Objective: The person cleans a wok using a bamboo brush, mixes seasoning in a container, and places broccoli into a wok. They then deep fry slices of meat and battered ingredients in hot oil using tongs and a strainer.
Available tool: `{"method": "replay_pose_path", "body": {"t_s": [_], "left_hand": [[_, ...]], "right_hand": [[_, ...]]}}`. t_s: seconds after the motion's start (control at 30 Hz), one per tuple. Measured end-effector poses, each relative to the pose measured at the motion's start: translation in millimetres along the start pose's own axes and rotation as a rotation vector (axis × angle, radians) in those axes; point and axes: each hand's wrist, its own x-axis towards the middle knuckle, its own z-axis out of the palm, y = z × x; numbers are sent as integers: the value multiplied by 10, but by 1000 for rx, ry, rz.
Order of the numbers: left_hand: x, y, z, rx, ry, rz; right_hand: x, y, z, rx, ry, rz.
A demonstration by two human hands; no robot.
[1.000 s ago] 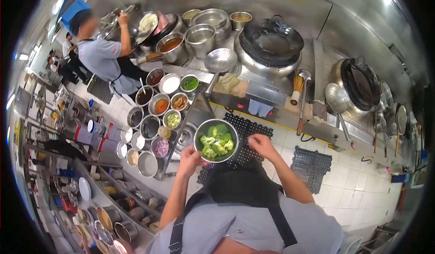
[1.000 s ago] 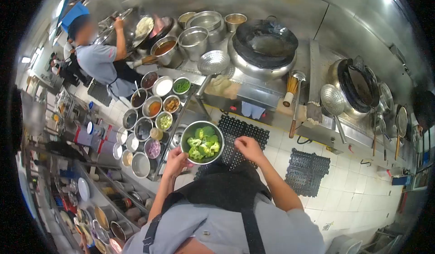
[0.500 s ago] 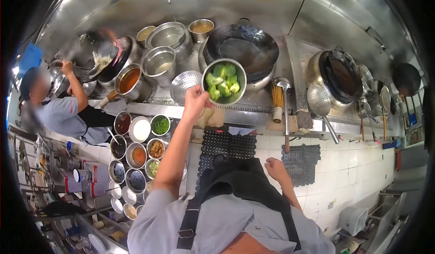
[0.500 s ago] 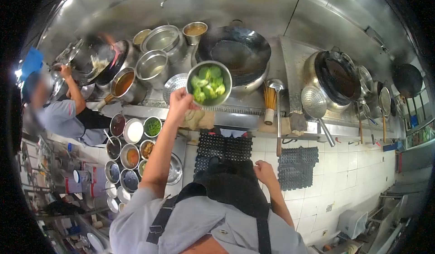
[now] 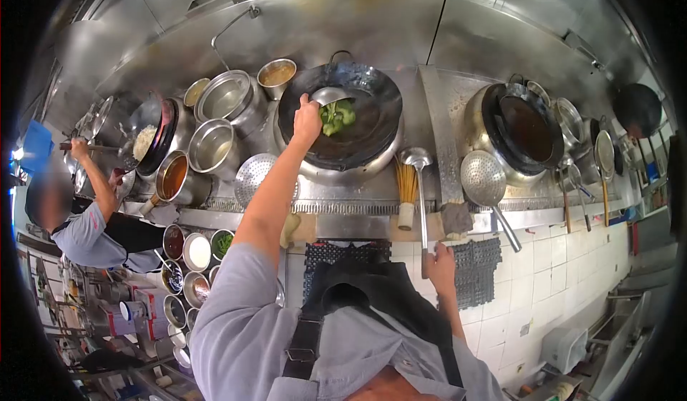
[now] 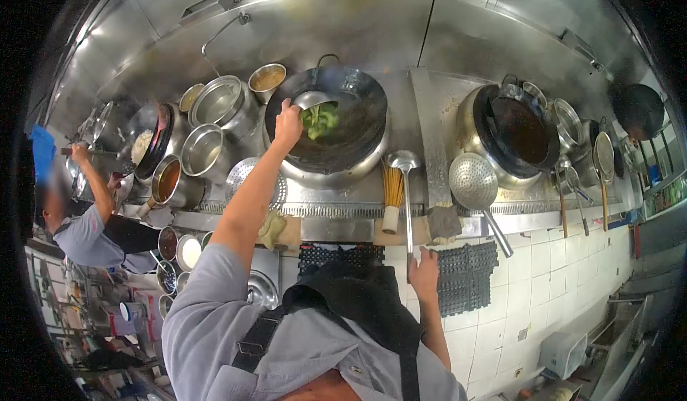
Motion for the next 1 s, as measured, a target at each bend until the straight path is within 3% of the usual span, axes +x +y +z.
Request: {"method": "replay_pose_path", "body": {"t_s": [0.07,0.2,0.33,0.37,0.43,0.47,0.5,0.57,0.67,0.7,0.9,1.0], "left_hand": [[152,-3,8,62,-44,11],[421,35,-198,161,-25,32],[250,-198,-442,-7,322,7],[141,-286,-559,38,500,68],[-308,-382,-942,-503,96,-534],[-628,-777,-806,-729,160,-572],[-925,-788,-986,-948,195,-669],[-1575,-920,-1326,-1085,137,-791],[-2395,-1040,-1746,-1170,62,-1018],[-2632,-1139,-1809,-1165,19,-1078],[-3297,-1291,-2017,-1220,76,-1117],[-3335,-1345,-2046,-1244,118,-1123]], "right_hand": [[194,99,133,-80,-18,5],[357,144,399,114,-213,52],[460,564,681,125,-139,-19],[471,321,523,61,-79,113],[410,235,411,113,17,-29],[447,138,377,143,69,-105],[500,-88,265,155,78,-157],[570,-601,1,175,89,-261],[1033,-1351,55,553,-296,35],[1231,-1712,173,647,-369,-15],[2331,-4205,1367,805,-819,-192],[2775,-5009,2345,491,-714,-465]]}}
